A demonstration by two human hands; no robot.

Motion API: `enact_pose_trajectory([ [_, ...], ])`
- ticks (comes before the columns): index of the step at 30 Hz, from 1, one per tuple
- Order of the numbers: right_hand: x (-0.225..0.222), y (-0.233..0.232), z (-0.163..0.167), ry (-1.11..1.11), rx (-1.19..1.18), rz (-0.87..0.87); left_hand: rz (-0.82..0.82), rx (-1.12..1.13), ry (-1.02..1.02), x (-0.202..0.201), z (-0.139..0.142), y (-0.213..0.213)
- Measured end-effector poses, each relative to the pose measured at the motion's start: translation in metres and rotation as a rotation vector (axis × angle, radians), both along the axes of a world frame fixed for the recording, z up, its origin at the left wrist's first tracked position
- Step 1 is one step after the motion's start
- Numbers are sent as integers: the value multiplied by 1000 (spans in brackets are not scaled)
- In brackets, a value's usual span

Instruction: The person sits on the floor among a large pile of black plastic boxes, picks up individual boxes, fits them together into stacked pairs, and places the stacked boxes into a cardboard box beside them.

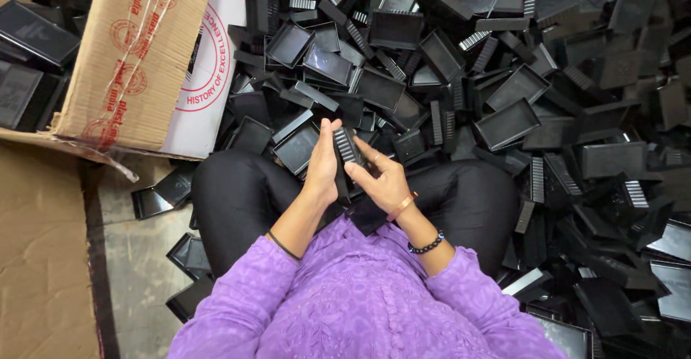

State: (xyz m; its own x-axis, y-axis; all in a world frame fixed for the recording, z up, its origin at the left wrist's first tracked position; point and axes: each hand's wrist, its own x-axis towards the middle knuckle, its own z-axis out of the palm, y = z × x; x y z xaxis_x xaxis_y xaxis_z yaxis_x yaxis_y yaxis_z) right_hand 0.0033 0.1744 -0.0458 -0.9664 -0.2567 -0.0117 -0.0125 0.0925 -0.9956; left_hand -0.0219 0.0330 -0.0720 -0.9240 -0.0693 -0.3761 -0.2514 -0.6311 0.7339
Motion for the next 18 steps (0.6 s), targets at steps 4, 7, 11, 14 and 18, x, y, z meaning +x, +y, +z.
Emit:
enact_pose_trajectory([
  [4, 19, -2, 19, 330, 252, 36, 36, -82, 0, 2, 8, -8],
  [7, 30, -5, 23, 795, 438, 39, 214, 242, -309, 5, 12, -17],
  [11, 41, -11, 20, 594, 423, 65, 208, 60, -3, 15, 10, -28],
  [14, 40, -9, 20, 40, 377, 94, 202, -687, 367, 31, 10, -43],
  [18, 9, 9, 11, 359, 281, 313, 310, -1471, 638, 39, 35, -118],
])
